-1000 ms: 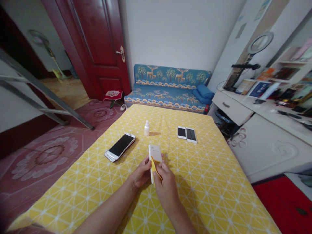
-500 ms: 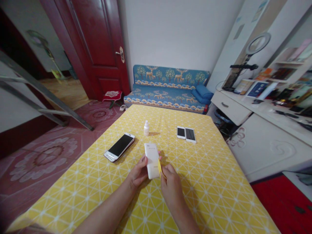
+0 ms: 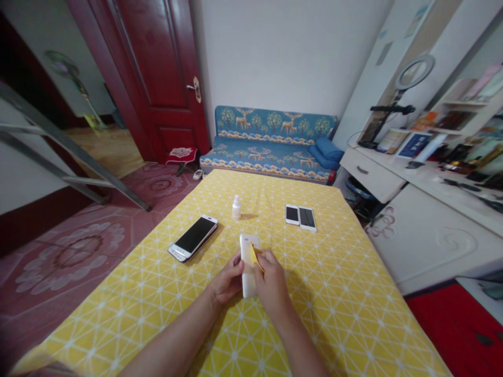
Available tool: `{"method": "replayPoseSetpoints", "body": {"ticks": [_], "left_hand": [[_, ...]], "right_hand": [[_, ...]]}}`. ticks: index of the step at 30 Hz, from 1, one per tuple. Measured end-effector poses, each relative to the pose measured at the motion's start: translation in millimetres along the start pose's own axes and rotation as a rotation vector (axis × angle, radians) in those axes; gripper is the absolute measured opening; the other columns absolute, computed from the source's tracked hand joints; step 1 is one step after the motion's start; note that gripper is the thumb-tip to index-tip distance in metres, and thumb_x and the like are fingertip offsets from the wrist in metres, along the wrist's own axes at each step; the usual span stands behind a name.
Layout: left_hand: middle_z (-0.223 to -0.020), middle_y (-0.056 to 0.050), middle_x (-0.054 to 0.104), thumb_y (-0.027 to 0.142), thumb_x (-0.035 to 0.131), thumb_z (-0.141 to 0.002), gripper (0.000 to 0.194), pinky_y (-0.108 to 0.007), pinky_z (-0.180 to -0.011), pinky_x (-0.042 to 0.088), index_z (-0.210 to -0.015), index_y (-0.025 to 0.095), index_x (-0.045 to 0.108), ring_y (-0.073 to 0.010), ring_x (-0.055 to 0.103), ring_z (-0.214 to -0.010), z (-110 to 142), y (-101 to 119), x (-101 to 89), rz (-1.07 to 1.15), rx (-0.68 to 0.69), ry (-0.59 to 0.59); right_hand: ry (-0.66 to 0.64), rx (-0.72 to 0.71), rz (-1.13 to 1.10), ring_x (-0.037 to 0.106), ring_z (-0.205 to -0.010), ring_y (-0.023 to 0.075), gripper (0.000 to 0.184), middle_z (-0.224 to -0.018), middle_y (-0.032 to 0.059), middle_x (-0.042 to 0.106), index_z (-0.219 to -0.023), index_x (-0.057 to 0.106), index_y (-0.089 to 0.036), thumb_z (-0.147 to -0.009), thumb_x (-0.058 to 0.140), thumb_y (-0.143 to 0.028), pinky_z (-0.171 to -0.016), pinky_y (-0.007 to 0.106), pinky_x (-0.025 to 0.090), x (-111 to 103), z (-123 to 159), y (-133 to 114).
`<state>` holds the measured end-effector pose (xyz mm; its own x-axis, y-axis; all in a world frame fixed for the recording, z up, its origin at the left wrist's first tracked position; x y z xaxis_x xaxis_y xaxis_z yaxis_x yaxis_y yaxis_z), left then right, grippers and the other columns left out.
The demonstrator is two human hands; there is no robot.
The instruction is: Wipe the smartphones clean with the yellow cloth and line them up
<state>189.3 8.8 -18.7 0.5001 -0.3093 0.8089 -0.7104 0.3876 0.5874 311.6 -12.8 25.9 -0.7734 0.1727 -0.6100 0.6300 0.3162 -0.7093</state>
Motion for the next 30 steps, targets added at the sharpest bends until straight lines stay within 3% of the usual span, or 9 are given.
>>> {"method": "replayPoseSetpoints", "body": {"ticks": [3, 9, 13, 18, 24, 30], "left_hand": [[-0.116, -0.013, 0.064, 0.034, 0.081, -0.067, 0.062, -0.031, -0.082, 0.047, -0.123, 0.018, 0.059, -0.0238, 0.064, -0.096, 1, 0, 2.9, -0.034, -0.018, -0.037], [-0.115, -0.013, 0.065, 0.034, 0.081, -0.066, 0.064, -0.030, -0.080, 0.046, -0.124, 0.017, 0.059, -0.0236, 0.064, -0.095, 3, -1, 5.1, -0.058, -0.074, -0.116], [-0.112, -0.013, 0.066, 0.035, 0.082, -0.065, 0.063, -0.030, -0.081, 0.044, -0.122, 0.017, 0.060, -0.0233, 0.064, -0.094, 4, -4, 3.6, -0.046, -0.106, -0.138], [-0.110, -0.013, 0.066, 0.037, 0.081, -0.065, 0.061, -0.029, -0.078, 0.044, -0.119, 0.016, 0.062, -0.0239, 0.064, -0.094, 4, -5, 3.3, -0.081, -0.108, -0.139], [-0.109, -0.015, 0.066, 0.035, 0.079, -0.068, 0.062, -0.032, -0.079, 0.047, -0.122, 0.013, 0.061, -0.0249, 0.064, -0.094, 6, -2, 8.3, -0.115, -0.151, -0.192], [-0.123, -0.019, 0.061, 0.034, 0.079, -0.068, 0.062, -0.035, -0.083, 0.047, -0.123, 0.013, 0.060, -0.0307, 0.062, -0.106, 8, 1, 7.7, -0.100, -0.173, -0.206]], "right_hand": [[0.053, 0.020, 0.057, 0.062, -0.088, 0.0203, 0.030, -0.092, 0.0080, 0.064, -0.099, 0.070, -0.016, -0.085, 0.044, -0.016, -0.081, 0.033, 0.050, -3, -13, 7], [0.118, 0.016, 0.092, 0.060, -0.089, 0.0218, 0.031, -0.093, 0.0085, 0.063, -0.104, 0.069, -0.015, -0.085, 0.045, -0.017, -0.081, 0.035, 0.048, -10, -29, 8], [0.062, -0.084, 0.015, 0.059, -0.088, 0.0185, 0.041, -0.093, 0.0055, 0.060, -0.121, 0.064, -0.021, -0.087, 0.043, -0.013, -0.078, 0.031, 0.048, -10, -24, -4], [-0.051, -0.187, -0.028, 0.058, -0.086, 0.0158, 0.050, -0.093, 0.0034, 0.058, -0.118, 0.066, -0.027, -0.082, 0.040, -0.004, -0.075, 0.028, 0.048, -13, -16, -14], [-0.007, -0.055, -0.019, 0.059, -0.084, 0.0166, 0.037, -0.089, 0.0037, 0.060, -0.109, 0.070, -0.022, -0.086, 0.042, -0.013, -0.072, 0.028, 0.047, -26, -29, -2], [0.040, 0.039, 0.053, 0.061, -0.084, 0.0183, 0.030, -0.089, 0.0042, 0.064, -0.095, 0.072, -0.021, -0.082, 0.045, -0.017, -0.075, 0.031, 0.047, -31, -37, 13]]}}
Point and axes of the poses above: each hand's wrist, its own z-axis away from the middle knuckle, its own x-axis out of the palm, y = z × x, the point moved 2 cm from there along -z, towards the middle knuckle
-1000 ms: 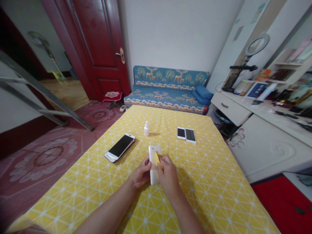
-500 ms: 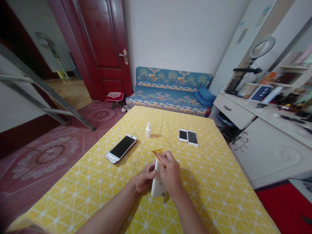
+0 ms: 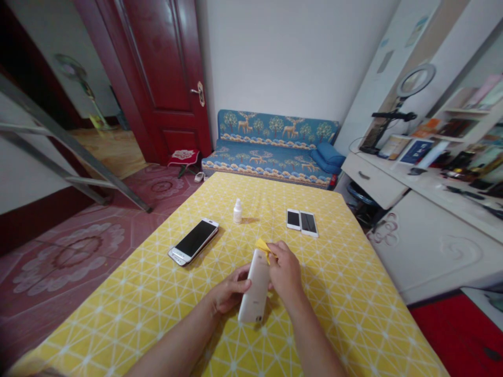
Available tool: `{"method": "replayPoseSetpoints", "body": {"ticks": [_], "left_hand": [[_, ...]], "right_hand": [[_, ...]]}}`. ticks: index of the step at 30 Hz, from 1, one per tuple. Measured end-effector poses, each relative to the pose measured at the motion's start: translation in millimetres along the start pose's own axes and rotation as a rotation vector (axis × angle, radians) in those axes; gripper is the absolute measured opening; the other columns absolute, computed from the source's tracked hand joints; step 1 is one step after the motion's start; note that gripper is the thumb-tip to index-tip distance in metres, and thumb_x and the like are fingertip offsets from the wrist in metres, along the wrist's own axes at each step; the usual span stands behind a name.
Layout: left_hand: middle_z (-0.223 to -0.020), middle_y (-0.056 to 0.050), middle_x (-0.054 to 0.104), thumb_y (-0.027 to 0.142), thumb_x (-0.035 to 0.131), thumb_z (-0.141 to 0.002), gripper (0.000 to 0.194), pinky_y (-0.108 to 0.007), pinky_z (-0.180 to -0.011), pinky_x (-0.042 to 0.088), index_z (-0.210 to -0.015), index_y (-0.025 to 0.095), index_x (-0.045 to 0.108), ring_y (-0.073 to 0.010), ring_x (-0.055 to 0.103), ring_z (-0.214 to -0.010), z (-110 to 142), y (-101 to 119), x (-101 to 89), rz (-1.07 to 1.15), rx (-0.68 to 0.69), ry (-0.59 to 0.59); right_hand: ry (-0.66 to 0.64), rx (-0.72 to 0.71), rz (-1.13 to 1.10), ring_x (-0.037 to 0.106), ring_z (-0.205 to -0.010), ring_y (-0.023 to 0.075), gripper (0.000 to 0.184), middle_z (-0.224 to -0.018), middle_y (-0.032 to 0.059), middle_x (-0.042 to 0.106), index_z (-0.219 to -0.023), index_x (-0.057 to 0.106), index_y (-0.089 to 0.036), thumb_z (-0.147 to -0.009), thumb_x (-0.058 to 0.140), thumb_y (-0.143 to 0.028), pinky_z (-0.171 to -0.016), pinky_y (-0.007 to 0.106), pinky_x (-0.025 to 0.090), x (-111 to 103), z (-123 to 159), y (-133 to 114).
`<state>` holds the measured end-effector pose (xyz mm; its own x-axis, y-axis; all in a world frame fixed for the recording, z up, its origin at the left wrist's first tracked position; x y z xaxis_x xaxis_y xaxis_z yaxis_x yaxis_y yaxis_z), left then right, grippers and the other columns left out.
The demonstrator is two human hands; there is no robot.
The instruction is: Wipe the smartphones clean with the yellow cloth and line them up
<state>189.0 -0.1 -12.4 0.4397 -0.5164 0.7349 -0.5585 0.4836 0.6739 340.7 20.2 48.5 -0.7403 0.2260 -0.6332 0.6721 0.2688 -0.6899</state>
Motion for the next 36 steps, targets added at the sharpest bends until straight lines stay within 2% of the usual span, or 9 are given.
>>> {"method": "replayPoseSetpoints", "body": {"ticks": [6, 9, 12, 15, 17, 20, 24, 29, 36], "left_hand": [[-0.119, -0.021, 0.064, 0.034, 0.072, -0.076, 0.052, -0.042, -0.091, 0.047, -0.122, 0.012, 0.058, -0.0331, 0.064, -0.106, -3, 0, -0.3, 0.112, 0.021, -0.015], [-0.112, -0.021, 0.067, 0.034, 0.066, -0.081, 0.046, -0.037, -0.078, 0.053, -0.120, 0.010, 0.058, -0.0302, 0.069, -0.093, -6, -1, -3.7, 0.136, 0.027, 0.051], [-0.096, -0.018, 0.071, 0.034, 0.064, -0.083, 0.038, -0.028, -0.059, 0.052, -0.112, 0.009, 0.061, -0.0245, 0.071, -0.074, -8, -1, -9.2, 0.134, 0.012, 0.164], [-0.073, -0.009, 0.070, 0.033, 0.069, -0.080, 0.030, -0.024, -0.053, 0.049, -0.098, 0.010, 0.064, -0.0173, 0.067, -0.057, -8, -1, -14.0, 0.157, 0.008, 0.284], [-0.066, -0.006, 0.068, 0.032, 0.073, -0.076, 0.030, -0.023, -0.051, 0.046, -0.094, 0.009, 0.065, -0.0137, 0.062, -0.051, -7, -2, -15.7, 0.145, 0.000, 0.353], [-0.066, -0.005, 0.067, 0.034, 0.077, -0.071, 0.035, -0.021, -0.049, 0.041, -0.093, 0.009, 0.066, -0.0118, 0.059, -0.051, -6, -3, -16.1, 0.103, -0.026, 0.424], [-0.065, -0.003, 0.065, 0.036, 0.078, -0.070, 0.035, -0.021, -0.049, 0.039, -0.090, 0.010, 0.066, -0.0098, 0.056, -0.050, -6, -2, -15.4, 0.095, -0.004, 0.445], [-0.065, -0.002, 0.064, 0.035, 0.077, -0.070, 0.030, -0.022, -0.051, 0.039, -0.083, 0.012, 0.063, -0.0104, 0.056, -0.052, -9, -2, -18.5, 0.141, 0.065, 0.463], [-0.061, 0.000, 0.062, 0.034, 0.073, -0.073, 0.025, -0.023, -0.051, 0.040, -0.080, 0.013, 0.061, -0.0117, 0.055, -0.051, -8, -2, -22.7, 0.242, 0.069, 0.559]], "right_hand": [[0.023, 0.099, -0.071, 0.063, -0.085, 0.0207, 0.027, -0.089, 0.0051, 0.069, -0.089, 0.072, -0.020, -0.076, 0.048, -0.022, -0.080, 0.035, 0.048, -4, 0, 28], [0.063, 0.159, -0.170, 0.064, -0.085, 0.0237, 0.024, -0.089, 0.0066, 0.071, -0.088, 0.071, -0.017, -0.075, 0.053, -0.027, -0.080, 0.037, 0.048, -10, 0, 34], [0.142, 0.135, -0.230, 0.063, -0.085, 0.0229, 0.023, -0.090, 0.0067, 0.070, -0.089, 0.070, -0.017, -0.079, 0.056, -0.032, -0.078, 0.035, 0.048, -14, 1, 27], [0.153, 0.029, -0.241, 0.062, -0.086, 0.0208, 0.021, -0.089, 0.0060, 0.067, -0.088, 0.070, -0.017, -0.083, 0.055, -0.031, -0.078, 0.033, 0.048, -12, 2, 14], [0.136, -0.017, -0.244, 0.062, -0.088, 0.0203, 0.022, -0.090, 0.0064, 0.066, -0.092, 0.071, -0.018, -0.084, 0.054, -0.029, -0.079, 0.033, 0.049, -8, 4, 8], [0.121, -0.050, -0.238, 0.062, -0.089, 0.0198, 0.027, -0.092, 0.0074, 0.065, -0.103, 0.072, -0.019, -0.086, 0.052, -0.026, -0.075, 0.032, 0.050, -2, 9, 3], [0.082, -0.122, -0.194, 0.061, -0.084, 0.0177, 0.031, -0.090, 0.0064, 0.062, -0.110, 0.070, -0.022, -0.088, 0.048, -0.019, -0.070, 0.029, 0.049, 3, 20, -7], [-0.001, -0.216, -0.193, 0.059, -0.084, 0.0161, 0.041, -0.088, 0.0041, 0.059, -0.111, 0.069, -0.025, -0.087, 0.042, -0.007, -0.072, 0.028, 0.048, 9, 39, -23], [-0.125, -0.273, -0.216, 0.058, -0.079, 0.0152, 0.044, -0.087, 0.0036, 0.056, -0.114, 0.068, -0.028, -0.087, 0.041, -0.005, -0.067, 0.026, 0.047, 14, 70, -33]]}}
Point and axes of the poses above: each hand's wrist, its own z-axis away from the middle knuckle, its own x-axis out of the palm, y = z × x, the point moved 2 cm from there along -z, towards the middle knuckle
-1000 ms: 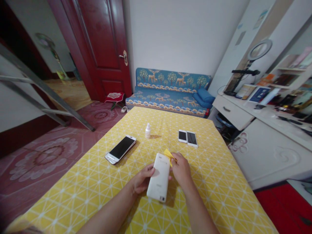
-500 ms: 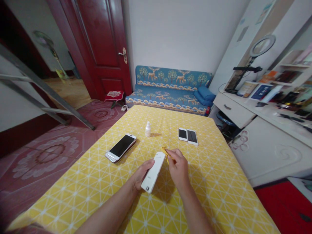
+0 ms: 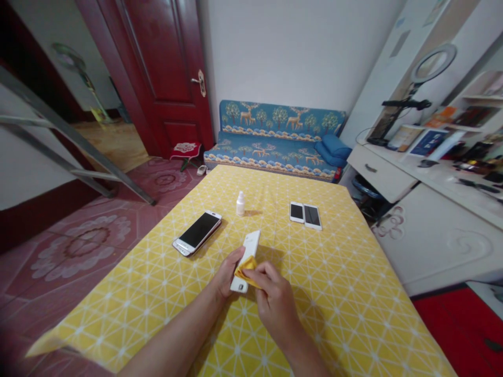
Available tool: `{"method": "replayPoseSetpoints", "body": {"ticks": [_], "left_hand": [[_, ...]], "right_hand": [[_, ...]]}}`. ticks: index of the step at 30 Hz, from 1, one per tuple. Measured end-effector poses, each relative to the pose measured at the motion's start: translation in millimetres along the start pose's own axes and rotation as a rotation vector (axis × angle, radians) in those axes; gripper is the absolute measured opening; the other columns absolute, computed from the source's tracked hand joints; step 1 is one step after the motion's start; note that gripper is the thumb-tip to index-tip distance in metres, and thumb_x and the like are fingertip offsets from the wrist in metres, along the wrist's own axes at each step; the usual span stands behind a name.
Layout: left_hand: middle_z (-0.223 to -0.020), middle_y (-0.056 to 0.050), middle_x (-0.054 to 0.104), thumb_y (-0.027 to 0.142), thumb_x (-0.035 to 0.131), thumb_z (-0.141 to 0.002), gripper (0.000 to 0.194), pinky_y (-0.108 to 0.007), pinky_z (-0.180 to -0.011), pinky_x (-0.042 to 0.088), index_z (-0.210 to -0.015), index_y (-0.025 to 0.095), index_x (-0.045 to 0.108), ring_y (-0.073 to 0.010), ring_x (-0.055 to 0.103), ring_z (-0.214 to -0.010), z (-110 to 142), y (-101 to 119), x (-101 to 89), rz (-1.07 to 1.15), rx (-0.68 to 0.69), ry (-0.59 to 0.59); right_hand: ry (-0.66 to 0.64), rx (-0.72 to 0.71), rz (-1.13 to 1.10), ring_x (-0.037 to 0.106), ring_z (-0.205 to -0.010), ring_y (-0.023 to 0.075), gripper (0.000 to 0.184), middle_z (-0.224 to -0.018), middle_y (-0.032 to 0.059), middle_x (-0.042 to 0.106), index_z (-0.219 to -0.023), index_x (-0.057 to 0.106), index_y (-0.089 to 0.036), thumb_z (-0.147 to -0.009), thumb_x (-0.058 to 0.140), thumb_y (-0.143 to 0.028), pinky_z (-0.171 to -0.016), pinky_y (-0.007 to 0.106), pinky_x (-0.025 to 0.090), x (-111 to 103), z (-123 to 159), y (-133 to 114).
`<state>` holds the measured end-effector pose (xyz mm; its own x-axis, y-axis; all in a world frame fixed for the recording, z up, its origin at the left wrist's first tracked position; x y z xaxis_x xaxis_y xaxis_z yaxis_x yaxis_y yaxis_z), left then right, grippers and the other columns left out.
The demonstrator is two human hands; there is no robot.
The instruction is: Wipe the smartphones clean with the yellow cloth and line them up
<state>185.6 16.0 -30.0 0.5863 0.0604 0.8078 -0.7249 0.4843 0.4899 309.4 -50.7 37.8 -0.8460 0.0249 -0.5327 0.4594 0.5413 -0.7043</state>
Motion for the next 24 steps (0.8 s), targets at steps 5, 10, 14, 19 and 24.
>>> {"method": "replayPoseSetpoints", "body": {"ticks": [5, 10, 14, 19, 24], "left_hand": [[-0.058, -0.001, 0.063, 0.029, 0.066, -0.079, 0.018, -0.023, -0.049, 0.041, -0.083, 0.012, 0.062, -0.0121, 0.055, -0.048, -7, 3, -7.5, 0.082, 0.016, 0.110], [-0.065, -0.006, 0.068, 0.024, 0.059, -0.084, 0.024, -0.027, -0.058, 0.050, -0.100, 0.007, 0.061, -0.0163, 0.063, -0.054, -12, 6, -13.0, 0.143, -0.016, 0.105], [-0.090, -0.013, 0.073, 0.009, 0.056, -0.083, 0.042, -0.032, -0.081, 0.054, -0.124, 0.003, 0.050, -0.0203, 0.070, -0.078, -13, 9, -10.7, 0.220, 0.028, -0.033], [-0.101, -0.013, 0.072, 0.004, 0.057, -0.082, 0.050, -0.033, -0.087, 0.054, -0.132, 0.007, 0.046, -0.0210, 0.070, -0.088, -14, 8, -10.3, 0.196, 0.132, -0.142], [-0.099, -0.012, 0.072, 0.006, 0.059, -0.082, 0.044, -0.029, -0.084, 0.054, -0.125, 0.007, 0.052, -0.0190, 0.070, -0.087, -14, 7, -9.2, 0.189, 0.119, -0.184]], "right_hand": [[-0.068, 0.040, -0.083, 0.058, -0.079, 0.0149, 0.042, -0.088, 0.0036, 0.057, -0.117, 0.067, -0.029, -0.089, 0.044, -0.008, -0.066, 0.026, 0.046, 6, 15, -9], [0.031, 0.216, -0.248, 0.061, -0.079, 0.0159, 0.021, -0.087, 0.0033, 0.063, -0.100, 0.072, -0.023, -0.087, 0.057, -0.018, -0.066, 0.025, 0.048, -3, 9, -1], [0.332, 0.288, -0.187, 0.061, -0.081, 0.0171, 0.013, -0.088, 0.0037, 0.064, -0.091, 0.071, -0.020, -0.085, 0.061, -0.026, -0.070, 0.025, 0.049, -19, -6, 12], [0.418, 0.189, -0.053, 0.061, -0.085, 0.0175, 0.018, -0.092, 0.0057, 0.064, -0.098, 0.071, -0.019, -0.088, 0.057, -0.023, -0.071, 0.027, 0.050, -15, -18, 25], [0.354, 0.031, 0.060, 0.061, -0.085, 0.0162, 0.031, -0.092, 0.0050, 0.062, -0.111, 0.069, -0.023, -0.088, 0.051, -0.011, -0.072, 0.027, 0.050, 5, -13, 28]]}}
Point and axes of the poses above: each hand's wrist, its own z-axis away from the middle knuckle, its own x-axis out of the palm, y = z × x, the point moved 2 cm from there along -z, towards the middle knuckle
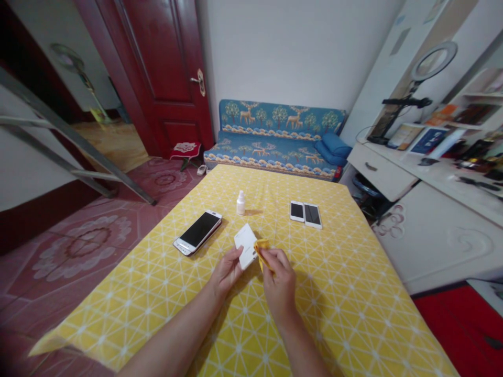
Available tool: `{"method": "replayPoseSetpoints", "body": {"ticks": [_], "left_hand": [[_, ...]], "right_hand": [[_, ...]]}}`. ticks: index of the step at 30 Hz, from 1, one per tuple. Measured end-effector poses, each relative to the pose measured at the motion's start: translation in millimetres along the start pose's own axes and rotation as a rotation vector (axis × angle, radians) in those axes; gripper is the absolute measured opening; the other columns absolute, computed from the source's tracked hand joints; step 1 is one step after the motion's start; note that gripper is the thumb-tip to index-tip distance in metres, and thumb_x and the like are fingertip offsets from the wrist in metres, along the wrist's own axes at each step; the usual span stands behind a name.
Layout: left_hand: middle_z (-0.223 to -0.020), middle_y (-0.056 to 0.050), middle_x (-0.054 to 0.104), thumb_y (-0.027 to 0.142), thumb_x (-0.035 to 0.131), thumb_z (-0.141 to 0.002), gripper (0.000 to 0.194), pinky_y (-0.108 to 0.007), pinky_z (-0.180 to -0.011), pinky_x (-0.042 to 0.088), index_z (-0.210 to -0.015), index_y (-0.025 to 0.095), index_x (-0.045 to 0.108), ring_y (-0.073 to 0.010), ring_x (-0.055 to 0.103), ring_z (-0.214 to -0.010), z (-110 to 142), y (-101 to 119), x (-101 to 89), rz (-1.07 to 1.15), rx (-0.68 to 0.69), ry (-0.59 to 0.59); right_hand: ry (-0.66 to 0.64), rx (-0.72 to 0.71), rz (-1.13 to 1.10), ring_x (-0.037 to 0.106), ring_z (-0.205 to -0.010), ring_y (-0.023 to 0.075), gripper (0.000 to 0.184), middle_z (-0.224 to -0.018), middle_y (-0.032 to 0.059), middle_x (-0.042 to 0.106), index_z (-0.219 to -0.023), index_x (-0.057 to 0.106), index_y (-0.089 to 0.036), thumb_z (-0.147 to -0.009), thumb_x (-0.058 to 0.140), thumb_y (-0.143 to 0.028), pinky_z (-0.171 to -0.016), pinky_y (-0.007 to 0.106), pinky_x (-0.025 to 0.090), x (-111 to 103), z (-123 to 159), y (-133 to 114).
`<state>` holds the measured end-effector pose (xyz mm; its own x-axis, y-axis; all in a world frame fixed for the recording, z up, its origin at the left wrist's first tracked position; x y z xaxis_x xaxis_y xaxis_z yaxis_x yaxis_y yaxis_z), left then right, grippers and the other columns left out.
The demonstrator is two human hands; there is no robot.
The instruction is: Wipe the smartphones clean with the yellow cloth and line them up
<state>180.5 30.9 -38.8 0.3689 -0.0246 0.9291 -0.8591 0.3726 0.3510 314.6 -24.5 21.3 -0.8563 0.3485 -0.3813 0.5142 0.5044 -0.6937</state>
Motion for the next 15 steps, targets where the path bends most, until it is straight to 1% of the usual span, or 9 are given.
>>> {"method": "replayPoseSetpoints", "body": {"ticks": [4, 8, 10, 12, 15], "left_hand": [[-0.096, -0.009, 0.072, 0.007, 0.064, -0.080, 0.046, -0.026, -0.083, 0.052, -0.124, 0.010, 0.054, -0.0167, 0.069, -0.085, 2, 1, 6.5, 0.021, -0.003, -0.012], [-0.098, -0.008, 0.072, 0.010, 0.070, -0.076, 0.043, -0.023, -0.079, 0.052, -0.118, 0.012, 0.058, -0.0154, 0.069, -0.083, 6, 2, 12.1, 0.020, -0.011, -0.010], [-0.096, -0.007, 0.072, 0.012, 0.072, -0.075, 0.039, -0.022, -0.077, 0.052, -0.112, 0.012, 0.060, -0.0148, 0.069, -0.081, 7, 2, 13.3, -0.003, -0.023, -0.007], [-0.091, -0.006, 0.072, 0.014, 0.074, -0.073, 0.034, -0.021, -0.073, 0.052, -0.105, 0.012, 0.062, -0.0136, 0.068, -0.075, 9, 1, 14.0, -0.035, -0.031, -0.005], [-0.080, -0.003, 0.071, 0.018, 0.076, -0.072, 0.030, -0.020, -0.063, 0.052, -0.098, 0.011, 0.063, -0.0110, 0.065, -0.062, 10, 1, 15.3, -0.068, -0.020, -0.013]], "right_hand": [[-0.066, -0.139, 0.034, 0.062, -0.085, 0.0154, 0.045, -0.091, 0.0044, 0.061, -0.119, 0.066, -0.028, -0.086, 0.047, -0.003, -0.073, 0.027, 0.051, 11, 13, -5], [-0.121, -0.163, 0.019, 0.062, -0.081, 0.0141, 0.049, -0.089, 0.0043, 0.061, -0.121, 0.065, -0.030, -0.085, 0.046, -0.001, -0.068, 0.024, 0.051, 19, 24, -7], [-0.157, -0.142, -0.008, 0.062, -0.078, 0.0139, 0.047, -0.086, 0.0041, 0.061, -0.118, 0.067, -0.029, -0.085, 0.046, -0.002, -0.065, 0.023, 0.051, 21, 27, -6], [-0.225, -0.080, -0.064, 0.063, -0.080, 0.0149, 0.044, -0.086, 0.0046, 0.063, -0.114, 0.070, -0.029, -0.085, 0.048, -0.004, -0.068, 0.025, 0.052, 22, 27, -7], [-0.429, 0.093, -0.200, 0.065, -0.091, 0.0173, 0.039, -0.096, 0.0057, 0.068, -0.106, 0.073, -0.029, -0.084, 0.051, -0.006, -0.078, 0.029, 0.053, 23, 26, -11]]}}
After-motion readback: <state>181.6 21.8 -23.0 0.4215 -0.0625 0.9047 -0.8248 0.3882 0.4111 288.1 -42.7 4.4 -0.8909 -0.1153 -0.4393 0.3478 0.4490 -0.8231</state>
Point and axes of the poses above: each hand's wrist, its own z-axis away from the middle knuckle, its own x-axis out of the palm, y = z × x, the point moved 2 cm from there along -z, towards the middle knuckle
